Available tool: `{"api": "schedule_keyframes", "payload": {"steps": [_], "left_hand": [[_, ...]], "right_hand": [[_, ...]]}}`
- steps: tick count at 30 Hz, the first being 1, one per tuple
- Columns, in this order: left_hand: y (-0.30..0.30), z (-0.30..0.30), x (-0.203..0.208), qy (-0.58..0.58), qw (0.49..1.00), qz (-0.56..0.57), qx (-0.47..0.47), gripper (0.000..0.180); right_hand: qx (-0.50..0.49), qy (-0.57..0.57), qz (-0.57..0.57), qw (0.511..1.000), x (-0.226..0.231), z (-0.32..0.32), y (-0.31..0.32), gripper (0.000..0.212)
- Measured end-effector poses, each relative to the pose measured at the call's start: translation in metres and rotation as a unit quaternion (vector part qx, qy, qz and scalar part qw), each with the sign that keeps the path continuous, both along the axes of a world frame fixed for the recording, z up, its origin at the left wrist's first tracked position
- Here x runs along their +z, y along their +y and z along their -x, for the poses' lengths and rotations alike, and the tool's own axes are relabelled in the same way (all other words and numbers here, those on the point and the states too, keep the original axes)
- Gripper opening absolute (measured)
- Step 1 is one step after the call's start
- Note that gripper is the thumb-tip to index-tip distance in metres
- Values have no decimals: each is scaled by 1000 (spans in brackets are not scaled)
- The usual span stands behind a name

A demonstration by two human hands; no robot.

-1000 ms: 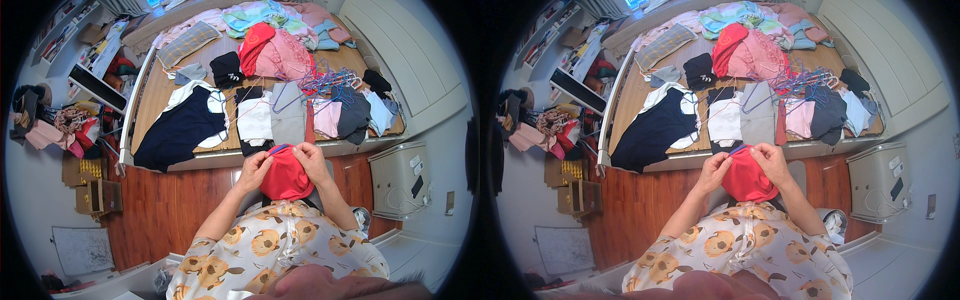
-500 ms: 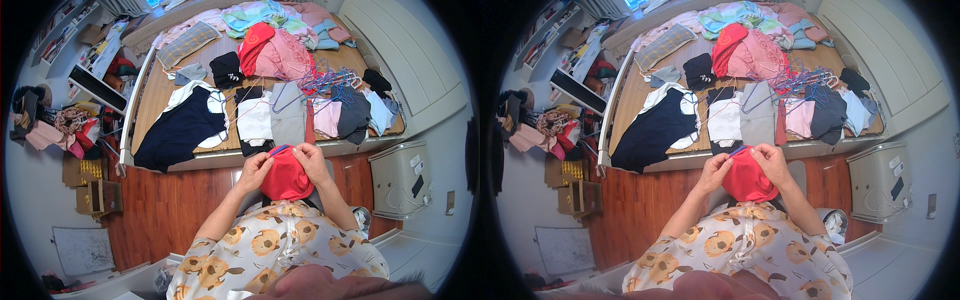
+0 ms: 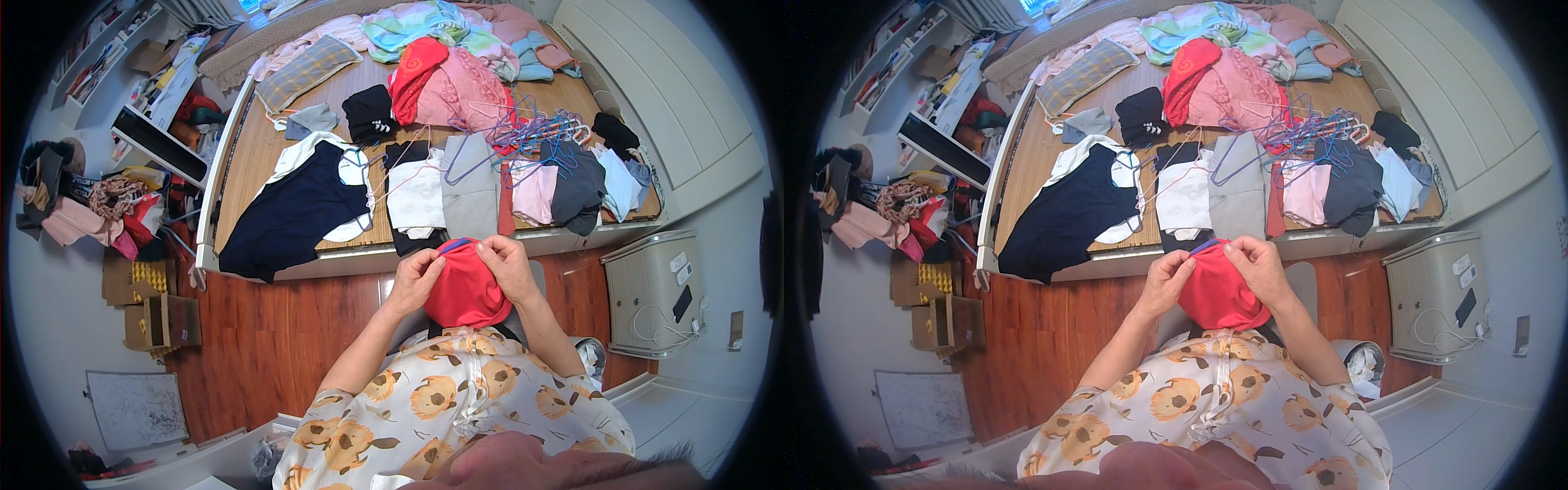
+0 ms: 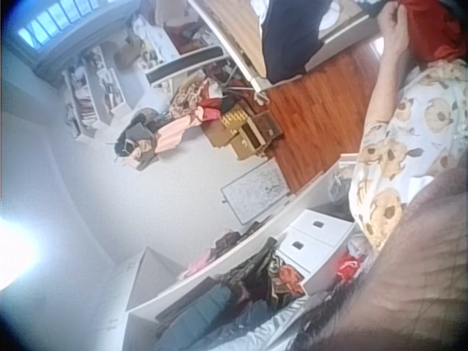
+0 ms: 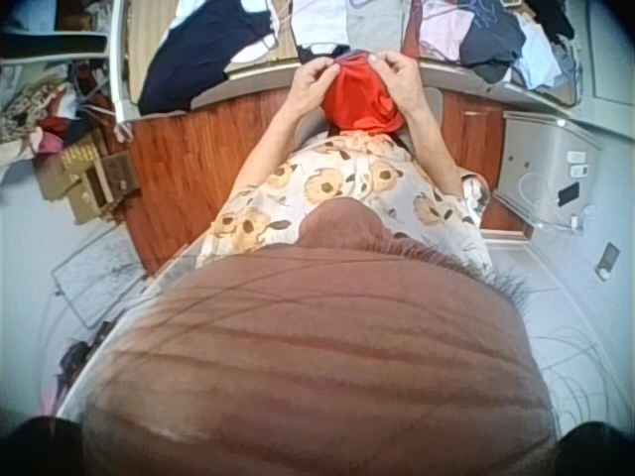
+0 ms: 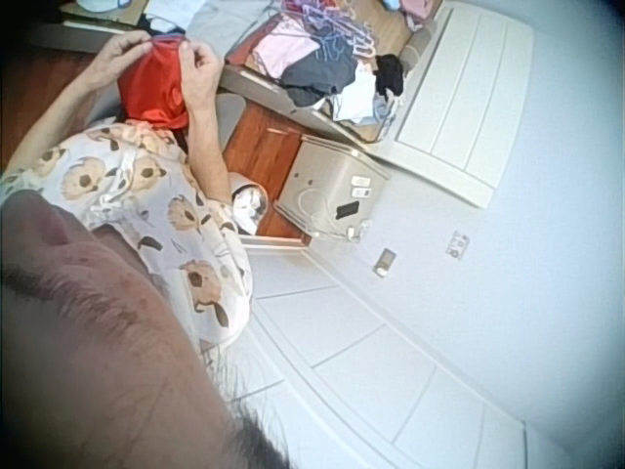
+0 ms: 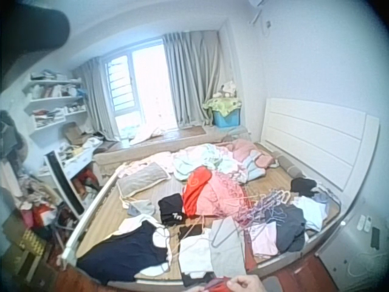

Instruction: Folding various items of clothing, including black shorts and a red jersey, on a bed.

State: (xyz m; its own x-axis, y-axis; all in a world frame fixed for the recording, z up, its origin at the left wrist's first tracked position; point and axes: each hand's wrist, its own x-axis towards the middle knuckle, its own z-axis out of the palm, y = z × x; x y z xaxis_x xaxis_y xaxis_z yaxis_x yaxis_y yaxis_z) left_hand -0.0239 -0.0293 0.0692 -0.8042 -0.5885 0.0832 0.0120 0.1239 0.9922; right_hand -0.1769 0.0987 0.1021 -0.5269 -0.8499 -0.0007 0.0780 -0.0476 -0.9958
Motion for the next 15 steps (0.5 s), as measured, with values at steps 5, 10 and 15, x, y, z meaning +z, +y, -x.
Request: {"api": "schedule_keyframes", "payload": {"steps": [5, 10, 15], "left_hand": [[1, 0, 1, 7, 1000, -8, -3, 17], [1, -2, 0, 8, 1000, -5, -8, 16], [1, -3, 3, 8, 1000, 0, -14, 14]], "right_hand": [[1, 7, -4, 1000, 0, 0, 1, 15], [-19, 8, -10, 1000, 0, -3, -1, 17], [-17, 22, 3, 1000, -3, -2, 0, 17]]}}
